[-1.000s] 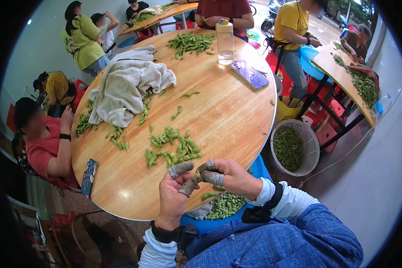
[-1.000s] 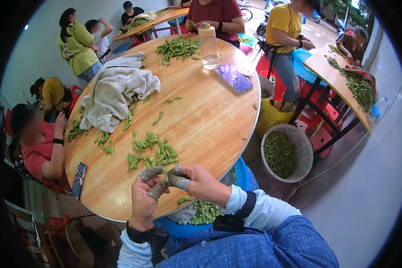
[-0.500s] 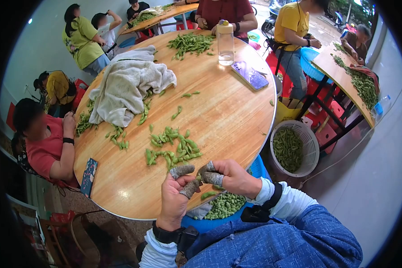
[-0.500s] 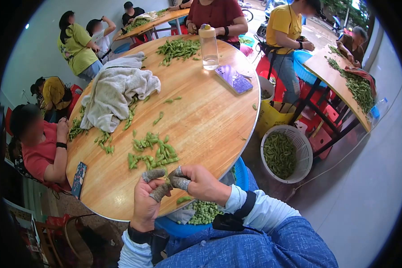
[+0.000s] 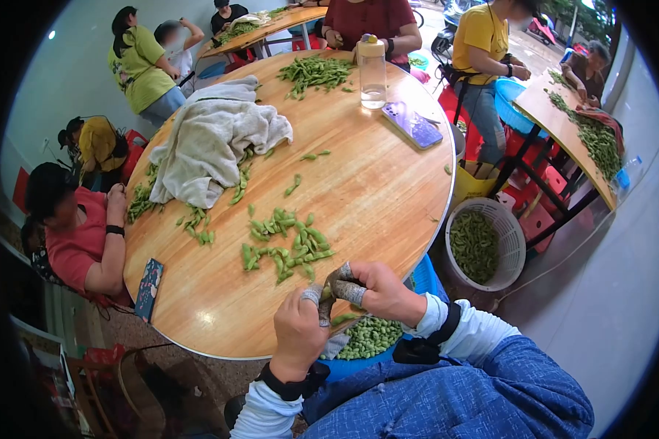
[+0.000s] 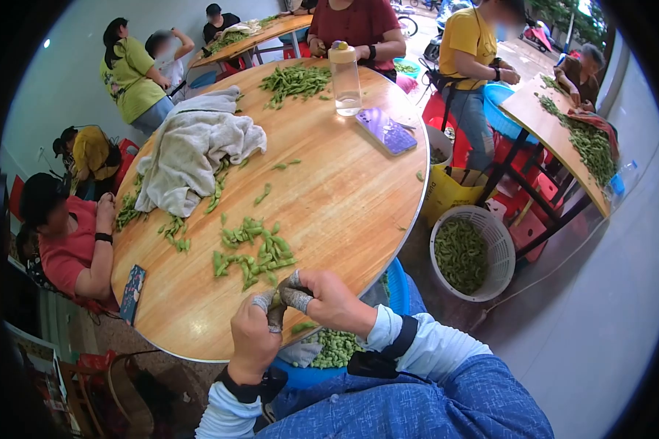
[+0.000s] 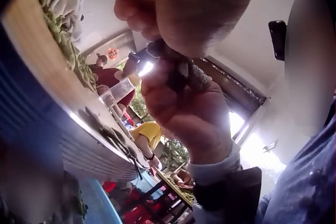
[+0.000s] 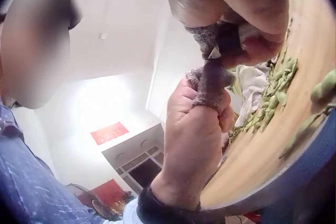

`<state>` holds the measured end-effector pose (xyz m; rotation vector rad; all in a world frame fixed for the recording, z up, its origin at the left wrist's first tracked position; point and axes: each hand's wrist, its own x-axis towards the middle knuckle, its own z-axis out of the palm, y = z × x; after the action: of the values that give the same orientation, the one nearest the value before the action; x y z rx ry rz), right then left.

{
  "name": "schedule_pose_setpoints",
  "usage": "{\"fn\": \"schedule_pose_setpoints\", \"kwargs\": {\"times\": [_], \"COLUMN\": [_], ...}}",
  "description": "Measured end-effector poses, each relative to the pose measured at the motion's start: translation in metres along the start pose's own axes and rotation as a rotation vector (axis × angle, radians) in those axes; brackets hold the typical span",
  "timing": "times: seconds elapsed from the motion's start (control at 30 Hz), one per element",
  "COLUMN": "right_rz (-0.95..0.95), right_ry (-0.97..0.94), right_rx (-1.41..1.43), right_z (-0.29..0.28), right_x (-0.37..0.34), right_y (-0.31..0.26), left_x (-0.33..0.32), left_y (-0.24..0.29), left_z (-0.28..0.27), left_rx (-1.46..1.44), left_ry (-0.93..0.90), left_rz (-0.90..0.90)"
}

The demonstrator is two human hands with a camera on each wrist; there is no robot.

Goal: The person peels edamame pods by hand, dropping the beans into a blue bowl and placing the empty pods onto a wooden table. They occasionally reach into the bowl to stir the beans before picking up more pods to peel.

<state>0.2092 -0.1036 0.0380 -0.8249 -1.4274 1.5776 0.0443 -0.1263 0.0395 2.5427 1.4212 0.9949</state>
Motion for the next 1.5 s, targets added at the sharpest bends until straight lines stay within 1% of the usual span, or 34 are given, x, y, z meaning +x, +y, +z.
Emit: {"fn": "schedule_pose_setpoints", "kwargs": {"times": [0.07,0.1,0.2,0.3,0.37,0.4,0.47,0.5,0.57,0.6,0.67,0.7,0.8,0.9,1.0,1.1,1.2,1.3,1.4,1.43,1.5], "right_rz": [0.060,0.051,0.017,-0.034,-0.067,-0.026,0.055,0.086,0.148,0.100,0.001,0.042,-0.006,-0.005,-0.165,-0.282,-0.337,-0.385,-0.126,0.121,0.190], "right_ry": [-0.056,-0.061,-0.090,-0.136,-0.163,-0.170,-0.185,-0.160,-0.112,-0.096,-0.061,-0.049,-0.118,-0.141,-0.083,-0.012,0.033,0.051,0.042,0.034,0.017], "right_rx": [0.075,0.100,0.172,0.210,0.200,0.193,0.178,0.170,0.150,0.101,0.005,-0.028,-0.051,-0.020,-0.379,-0.605,-0.671,-0.666,-0.195,-0.017,0.097], "right_z": [-0.001,-0.001,-0.004,-0.006,-0.007,-0.010,-0.014,-0.013,-0.010,-0.008,-0.003,-0.003,-0.007,-0.009,-0.007,0.001,0.007,0.007,0.002,-0.002,-0.012], "right_x": [-0.003,-0.003,-0.002,0.000,0.002,0.003,0.003,0.004,0.003,0.002,0.000,-0.002,-0.002,-0.002,-0.001,-0.005,-0.006,-0.005,-0.002,-0.004,-0.003], "right_y": [-0.014,-0.012,-0.001,0.006,0.008,0.012,0.021,0.019,0.011,0.008,0.002,-0.003,-0.003,0.002,-0.001,-0.011,-0.009,0.000,0.001,-0.011,-0.008], "left_x": [-0.003,-0.004,-0.007,-0.008,-0.018,-0.021,-0.018,-0.015,-0.004,0.001,0.007,0.008,0.007,0.007,0.001,-0.004,-0.003,-0.007,-0.006,-0.005,-0.004], "left_y": [0.002,0.003,0.006,0.006,-0.003,-0.005,-0.004,-0.004,-0.002,0.000,0.003,0.002,-0.006,-0.012,-0.016,-0.021,-0.015,-0.013,-0.009,-0.010,-0.013], "left_z": [0.002,0.002,0.003,0.007,0.012,0.014,0.013,0.011,0.005,0.001,-0.010,-0.014,-0.016,-0.016,-0.009,-0.003,0.000,0.005,0.003,0.000,-0.006], "left_rx": [-0.076,-0.116,-0.303,-0.722,-1.321,-1.618,-1.462,-1.381,-0.765,-0.457,-0.389,-0.356,-0.616,-0.670,-0.643,-0.637,-0.592,-0.667,-0.918,-0.984,-1.116], "left_ry": [0.034,0.048,0.010,0.020,-0.046,-0.082,-0.113,-0.127,-0.012,0.043,-0.007,-0.034,-0.209,-0.295,-0.259,-0.208,-0.121,-0.084,0.001,-0.034,-0.108], "left_rz": [-0.010,-0.016,-0.112,-0.272,-0.574,-0.729,-0.738,-0.737,-0.431,-0.278,-0.269,-0.266,-0.394,-0.363,-0.311,-0.269,-0.294,-0.409,-0.600,-0.602,-0.608]}}
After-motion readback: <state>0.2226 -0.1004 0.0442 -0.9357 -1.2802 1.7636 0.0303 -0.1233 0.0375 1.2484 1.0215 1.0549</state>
